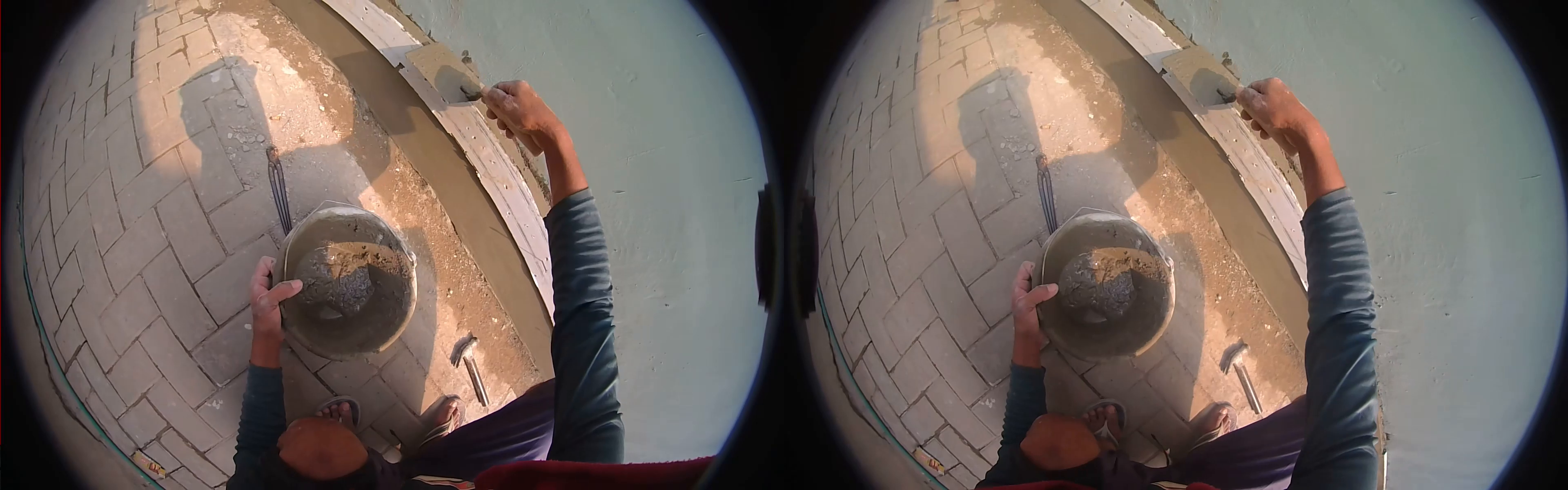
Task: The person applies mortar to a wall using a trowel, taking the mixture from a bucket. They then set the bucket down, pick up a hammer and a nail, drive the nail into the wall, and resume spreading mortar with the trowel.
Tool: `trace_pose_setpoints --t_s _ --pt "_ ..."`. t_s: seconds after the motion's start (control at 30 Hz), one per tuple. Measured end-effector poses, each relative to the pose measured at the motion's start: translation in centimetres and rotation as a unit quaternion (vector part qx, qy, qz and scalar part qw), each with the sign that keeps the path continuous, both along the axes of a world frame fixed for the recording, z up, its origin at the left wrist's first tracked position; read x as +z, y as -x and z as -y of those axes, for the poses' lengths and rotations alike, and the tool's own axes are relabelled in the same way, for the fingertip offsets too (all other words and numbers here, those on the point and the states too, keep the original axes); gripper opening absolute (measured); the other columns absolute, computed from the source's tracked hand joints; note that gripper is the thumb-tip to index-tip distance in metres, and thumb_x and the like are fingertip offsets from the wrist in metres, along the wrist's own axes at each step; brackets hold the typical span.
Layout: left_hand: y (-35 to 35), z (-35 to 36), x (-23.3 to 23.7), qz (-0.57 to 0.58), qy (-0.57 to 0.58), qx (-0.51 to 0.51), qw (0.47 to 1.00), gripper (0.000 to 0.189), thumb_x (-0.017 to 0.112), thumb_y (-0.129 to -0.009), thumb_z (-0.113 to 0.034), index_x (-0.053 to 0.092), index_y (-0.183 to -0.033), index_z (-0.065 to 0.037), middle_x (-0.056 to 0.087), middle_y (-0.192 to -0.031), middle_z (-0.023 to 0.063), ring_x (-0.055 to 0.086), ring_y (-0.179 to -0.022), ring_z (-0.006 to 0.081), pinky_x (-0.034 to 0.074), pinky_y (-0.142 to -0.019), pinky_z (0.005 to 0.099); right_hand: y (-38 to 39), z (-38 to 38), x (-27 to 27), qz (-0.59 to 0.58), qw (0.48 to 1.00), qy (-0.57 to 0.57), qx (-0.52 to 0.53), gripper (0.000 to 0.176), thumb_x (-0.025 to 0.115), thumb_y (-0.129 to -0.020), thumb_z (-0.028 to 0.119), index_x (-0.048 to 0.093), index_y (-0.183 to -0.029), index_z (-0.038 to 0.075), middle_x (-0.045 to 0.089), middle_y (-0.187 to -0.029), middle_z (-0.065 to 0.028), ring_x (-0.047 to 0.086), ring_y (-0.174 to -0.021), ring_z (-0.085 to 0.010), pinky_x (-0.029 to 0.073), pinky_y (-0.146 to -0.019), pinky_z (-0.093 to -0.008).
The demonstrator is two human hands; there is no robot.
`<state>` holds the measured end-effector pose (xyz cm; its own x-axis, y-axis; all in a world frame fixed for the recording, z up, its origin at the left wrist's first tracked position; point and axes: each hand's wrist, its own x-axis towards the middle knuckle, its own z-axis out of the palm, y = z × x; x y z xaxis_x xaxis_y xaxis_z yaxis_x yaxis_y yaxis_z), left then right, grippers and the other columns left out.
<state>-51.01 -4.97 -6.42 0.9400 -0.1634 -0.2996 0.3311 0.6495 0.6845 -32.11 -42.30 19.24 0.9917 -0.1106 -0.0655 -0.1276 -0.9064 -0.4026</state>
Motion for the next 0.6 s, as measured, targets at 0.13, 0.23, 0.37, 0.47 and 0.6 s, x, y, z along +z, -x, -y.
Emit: trace_pose_setpoints --t_s 0.13,0.23,0.37,0.47,0.6 --pt "0.1 0.0 -0.2 0.005 -0.022 0.001 1.0 0.03 0.07 -0.076 0.003 0.048 -0.093 -0.01 0.061 -0.089 0.0012 0.057 -0.079 0.0105 0.049 -0.076 0.0263 -2.5 1.8 -0.2 -0.068 0.996 -0.055 0.01 0.04 0.053 -0.1 0.032 0.067 -0.092 -0.005 0.061 -0.072 -0.0068 0.056 -0.058 -0.0152 0.048 -0.051 -0.0329" --pt "0.2 0.0 0.3 -0.006 -0.02 0.002 1.0 0.029 0.069 -0.076 0.003 0.049 -0.093 -0.009 0.061 -0.089 0.0017 0.058 -0.079 0.011 0.05 -0.076 0.027 -1.3 4.0 -0.3 -0.098 0.992 -0.078 0.011 0.04 0.054 -0.1 0.037 0.068 -0.092 0.001 0.061 -0.071 -0.0045 0.054 -0.052 -0.0126 0.048 -0.048 -0.0302" --pt "0.1 0.2 0.0 -0.002 -0.023 0.005 1.0 0.029 0.069 -0.076 0.003 0.05 -0.093 -0.009 0.062 -0.09 0.0021 0.058 -0.079 0.0116 0.05 -0.076 0.0272 2.4 7.3 -0.5 -0.122 0.988 -0.096 -0.002 0.041 0.054 -0.1 0.04 0.07 -0.095 0.002 0.058 -0.071 -0.0016 0.053 -0.053 -0.0113 0.047 -0.048 -0.0291" --pt "0.2 0.1 0.0 0.0 -0.018 0.0 1.0 0.029 0.069 -0.076 0.002 0.05 -0.093 -0.01 0.062 -0.09 0.0022 0.058 -0.08 0.0121 0.05 -0.077 0.0278 6.0 8.2 -0.2 -0.127 0.989 -0.076 -0.009 0.046 0.054 -0.102 0.042 0.067 -0.103 -0.002 0.054 -0.069 -0.0005 0.051 -0.052 -0.0105 0.046 -0.044 -0.0294" --pt "0.3 0.2 0.5 -0.003 -0.028 0.001 1.0 0.029 0.069 -0.076 0.001 0.051 -0.096 -0.009 0.063 -0.094 0.002 0.06 -0.084 0.0137 0.051 -0.081 0.029 9.6 9.7 -0.1 -0.153 0.984 -0.083 -0.044 0.047 0.055 -0.098 0.047 0.071 -0.104 0.003 0.057 -0.072 -0.0017 0.053 -0.055 -0.0125 0.048 -0.048 -0.0312"
